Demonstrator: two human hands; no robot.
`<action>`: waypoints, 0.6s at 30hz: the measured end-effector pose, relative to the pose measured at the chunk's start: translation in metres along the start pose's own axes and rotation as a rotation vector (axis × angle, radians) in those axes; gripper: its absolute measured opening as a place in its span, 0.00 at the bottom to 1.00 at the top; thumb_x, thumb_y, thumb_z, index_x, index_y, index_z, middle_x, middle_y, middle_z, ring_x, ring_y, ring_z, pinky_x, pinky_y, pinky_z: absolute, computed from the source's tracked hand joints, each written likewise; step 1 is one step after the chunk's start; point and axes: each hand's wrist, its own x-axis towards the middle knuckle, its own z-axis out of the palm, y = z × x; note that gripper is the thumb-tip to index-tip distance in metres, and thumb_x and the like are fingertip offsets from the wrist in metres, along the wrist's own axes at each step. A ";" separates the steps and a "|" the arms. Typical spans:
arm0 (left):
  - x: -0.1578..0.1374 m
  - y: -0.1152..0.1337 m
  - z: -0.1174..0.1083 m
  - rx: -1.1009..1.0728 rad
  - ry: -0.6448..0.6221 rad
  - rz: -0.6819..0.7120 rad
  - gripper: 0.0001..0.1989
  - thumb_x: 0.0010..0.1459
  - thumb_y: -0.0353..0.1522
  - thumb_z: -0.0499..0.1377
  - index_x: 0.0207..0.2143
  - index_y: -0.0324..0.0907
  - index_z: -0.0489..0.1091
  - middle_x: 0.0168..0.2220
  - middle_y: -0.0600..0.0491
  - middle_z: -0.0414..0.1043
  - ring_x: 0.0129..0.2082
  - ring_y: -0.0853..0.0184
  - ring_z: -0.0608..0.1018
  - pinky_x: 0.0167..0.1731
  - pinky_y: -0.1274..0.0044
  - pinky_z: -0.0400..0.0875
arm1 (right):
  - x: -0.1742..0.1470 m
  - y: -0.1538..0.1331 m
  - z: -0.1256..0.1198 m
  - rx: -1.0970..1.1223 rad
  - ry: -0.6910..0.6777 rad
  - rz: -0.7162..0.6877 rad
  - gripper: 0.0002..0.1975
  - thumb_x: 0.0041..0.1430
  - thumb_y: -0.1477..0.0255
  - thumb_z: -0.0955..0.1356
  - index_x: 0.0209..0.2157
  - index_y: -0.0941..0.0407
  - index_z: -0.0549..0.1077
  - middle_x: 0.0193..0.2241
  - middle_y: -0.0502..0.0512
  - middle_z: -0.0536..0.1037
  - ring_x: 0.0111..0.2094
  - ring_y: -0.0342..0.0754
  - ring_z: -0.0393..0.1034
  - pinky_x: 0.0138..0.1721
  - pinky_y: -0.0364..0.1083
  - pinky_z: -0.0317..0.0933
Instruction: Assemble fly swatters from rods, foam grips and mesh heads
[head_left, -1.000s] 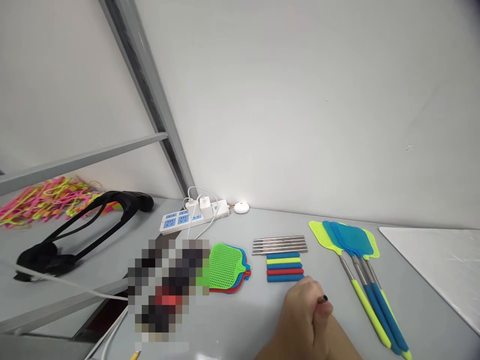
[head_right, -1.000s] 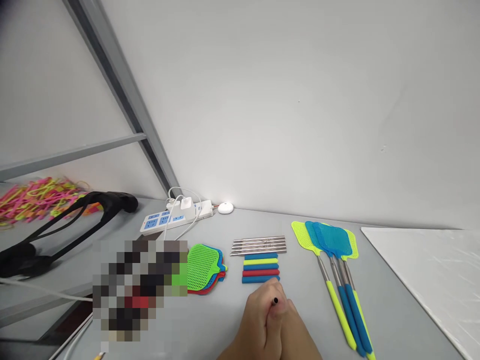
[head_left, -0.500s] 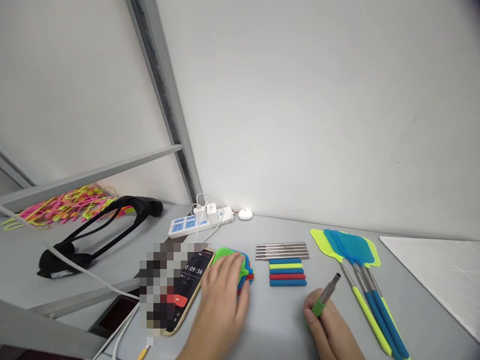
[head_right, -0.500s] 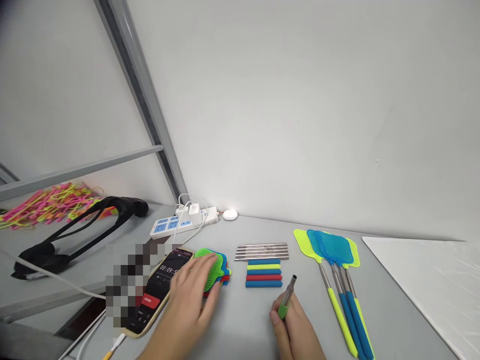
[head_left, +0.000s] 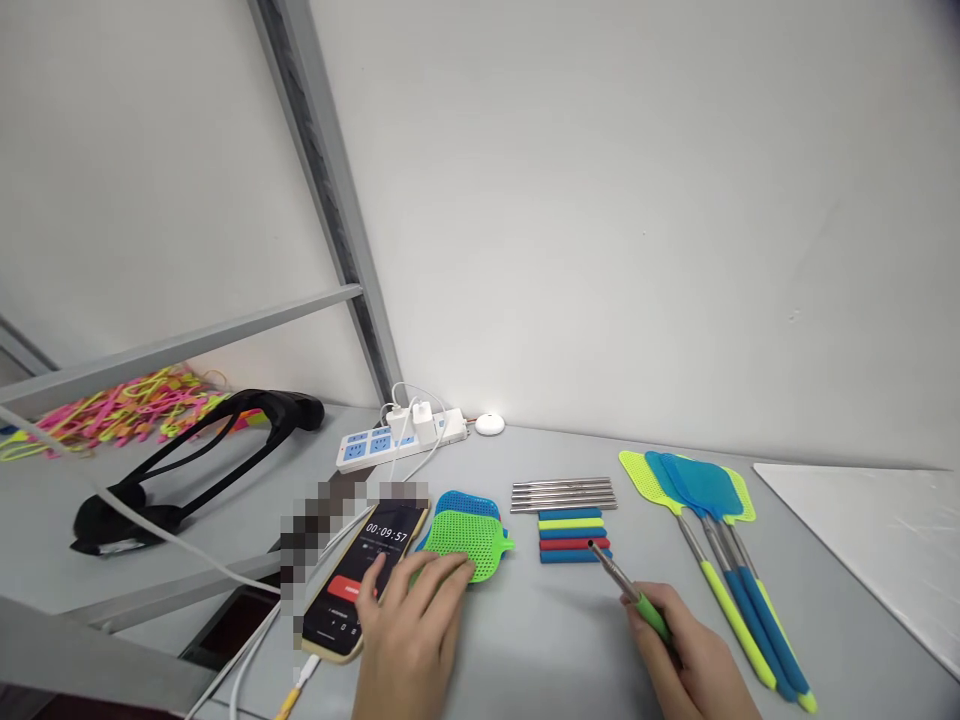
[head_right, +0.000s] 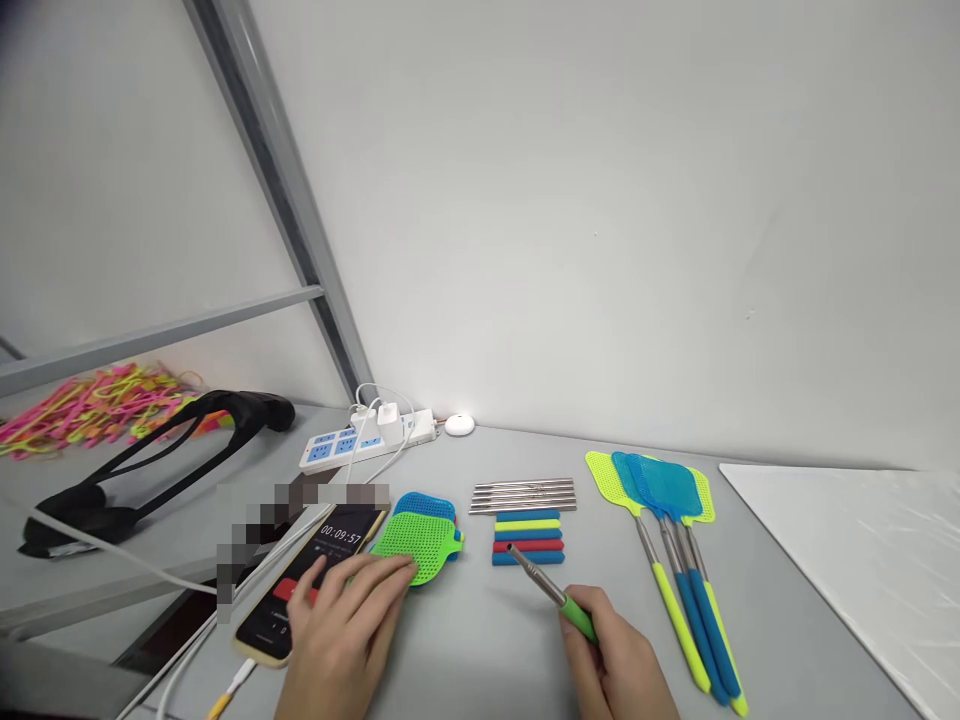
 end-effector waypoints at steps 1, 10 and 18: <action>0.003 0.002 -0.003 -0.016 0.062 0.020 0.14 0.60 0.26 0.59 0.46 0.51 0.74 0.42 0.56 0.80 0.44 0.61 0.74 0.59 0.60 0.46 | 0.000 -0.001 -0.001 0.009 0.004 -0.005 0.16 0.64 0.53 0.59 0.37 0.50 0.68 0.20 0.46 0.64 0.21 0.46 0.55 0.24 0.44 0.50; 0.087 0.092 0.013 -0.430 0.302 0.251 0.21 0.56 0.17 0.56 0.39 0.51 0.77 0.49 0.54 0.74 0.50 0.61 0.67 0.58 0.56 0.59 | 0.006 0.004 -0.011 0.612 0.131 0.157 0.19 0.60 0.51 0.65 0.36 0.53 0.66 0.17 0.43 0.57 0.18 0.41 0.50 0.20 0.41 0.47; 0.145 0.108 0.033 -0.720 -0.145 0.490 0.24 0.58 0.17 0.48 0.42 0.48 0.77 0.67 0.50 0.54 0.64 0.58 0.59 0.59 0.61 0.62 | 0.024 -0.007 -0.027 1.026 0.276 0.293 0.21 0.58 0.49 0.66 0.37 0.54 0.67 0.14 0.38 0.53 0.15 0.38 0.39 0.15 0.39 0.44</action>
